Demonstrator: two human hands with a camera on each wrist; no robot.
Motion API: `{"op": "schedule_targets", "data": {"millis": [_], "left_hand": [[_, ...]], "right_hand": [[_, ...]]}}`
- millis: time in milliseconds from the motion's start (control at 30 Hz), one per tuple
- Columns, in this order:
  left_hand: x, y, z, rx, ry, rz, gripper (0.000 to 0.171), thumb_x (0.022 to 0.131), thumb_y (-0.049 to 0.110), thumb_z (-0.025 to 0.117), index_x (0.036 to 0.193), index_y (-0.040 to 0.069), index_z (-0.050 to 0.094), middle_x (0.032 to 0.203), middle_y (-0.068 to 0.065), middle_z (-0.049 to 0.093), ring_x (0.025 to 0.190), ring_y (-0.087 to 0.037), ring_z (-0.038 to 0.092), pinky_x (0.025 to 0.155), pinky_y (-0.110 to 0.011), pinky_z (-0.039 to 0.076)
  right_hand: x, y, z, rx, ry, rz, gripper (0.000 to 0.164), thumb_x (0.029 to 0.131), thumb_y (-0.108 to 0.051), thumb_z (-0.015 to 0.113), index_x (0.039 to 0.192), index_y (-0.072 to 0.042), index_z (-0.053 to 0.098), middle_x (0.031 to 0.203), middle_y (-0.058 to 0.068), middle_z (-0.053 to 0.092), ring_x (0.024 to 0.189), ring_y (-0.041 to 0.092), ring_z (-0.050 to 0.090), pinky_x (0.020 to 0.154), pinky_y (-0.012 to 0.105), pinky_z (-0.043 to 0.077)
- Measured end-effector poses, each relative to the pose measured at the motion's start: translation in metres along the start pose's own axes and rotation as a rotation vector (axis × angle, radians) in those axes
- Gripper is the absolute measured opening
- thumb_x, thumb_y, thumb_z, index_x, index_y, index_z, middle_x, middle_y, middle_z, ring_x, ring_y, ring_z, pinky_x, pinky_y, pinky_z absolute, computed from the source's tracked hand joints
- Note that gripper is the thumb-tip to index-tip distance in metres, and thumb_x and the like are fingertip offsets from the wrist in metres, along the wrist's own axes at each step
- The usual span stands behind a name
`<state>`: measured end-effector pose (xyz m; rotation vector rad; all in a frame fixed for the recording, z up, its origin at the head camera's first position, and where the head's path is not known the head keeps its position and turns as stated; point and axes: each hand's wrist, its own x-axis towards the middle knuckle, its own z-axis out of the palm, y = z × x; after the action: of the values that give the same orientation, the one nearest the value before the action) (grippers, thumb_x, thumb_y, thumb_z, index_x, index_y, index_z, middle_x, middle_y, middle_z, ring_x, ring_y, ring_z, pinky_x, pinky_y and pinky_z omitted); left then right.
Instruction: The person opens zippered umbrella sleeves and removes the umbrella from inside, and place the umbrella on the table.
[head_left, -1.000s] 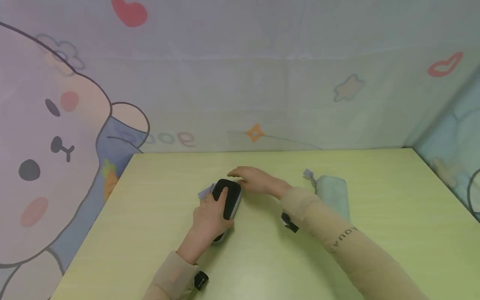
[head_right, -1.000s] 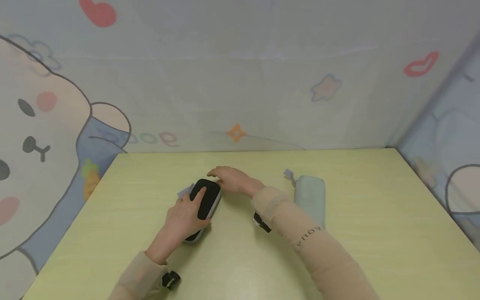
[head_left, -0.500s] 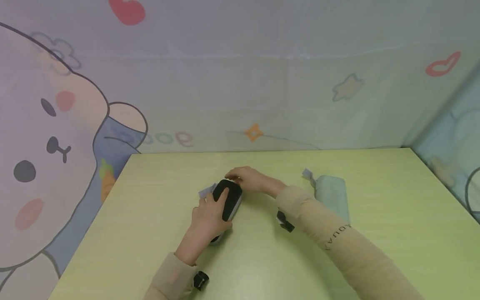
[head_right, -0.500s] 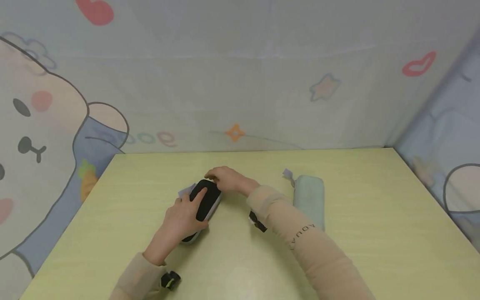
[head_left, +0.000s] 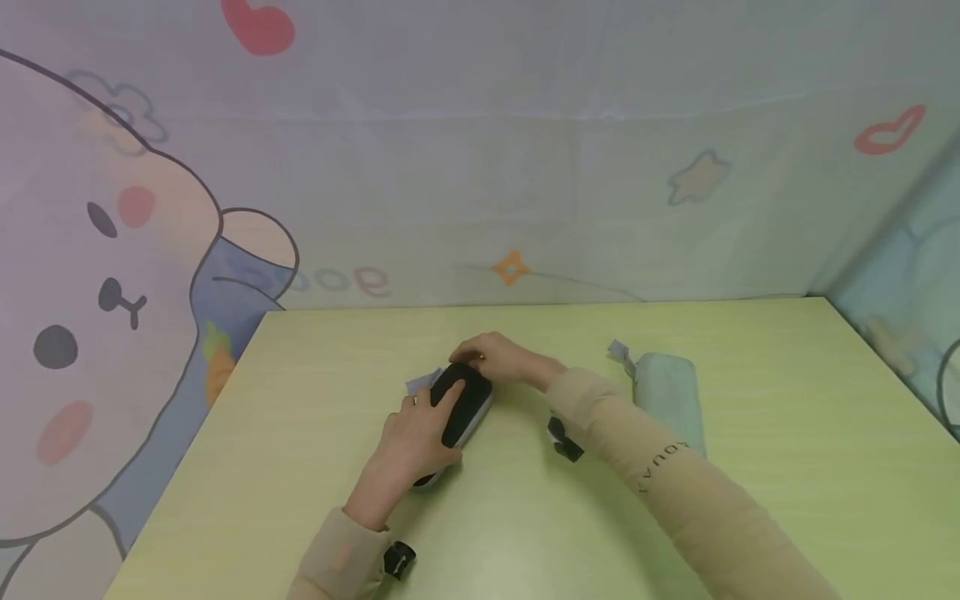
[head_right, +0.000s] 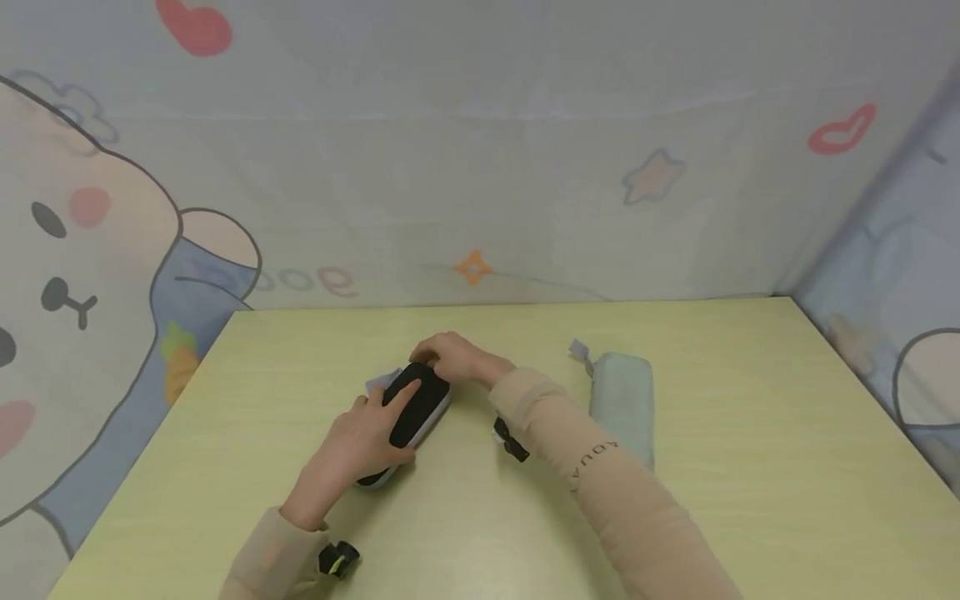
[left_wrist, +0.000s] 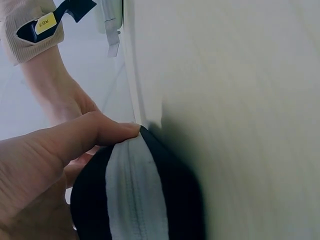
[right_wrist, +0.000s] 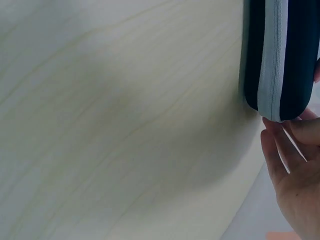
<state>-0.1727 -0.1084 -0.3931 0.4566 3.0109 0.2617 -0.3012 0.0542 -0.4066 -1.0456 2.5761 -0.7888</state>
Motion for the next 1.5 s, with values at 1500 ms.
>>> {"op": "schedule_targets", "data": {"millis": [1500], "left_hand": [[0.001,0.001,0.000,0.007,-0.020,-0.004,0.085,0.078,0.031,0.077,0.150,0.019,0.034,0.134,-0.027,0.047,0.110,-0.042,0.053,0.077,-0.053,0.050]], "right_hand": [[0.040,0.002,-0.011,0.262,-0.280,0.170,0.026,0.095,-0.001,0.043,0.103,-0.003,0.068,0.112,0.007,0.065,0.102,0.015,0.056,0.097,0.030,0.042]]}}
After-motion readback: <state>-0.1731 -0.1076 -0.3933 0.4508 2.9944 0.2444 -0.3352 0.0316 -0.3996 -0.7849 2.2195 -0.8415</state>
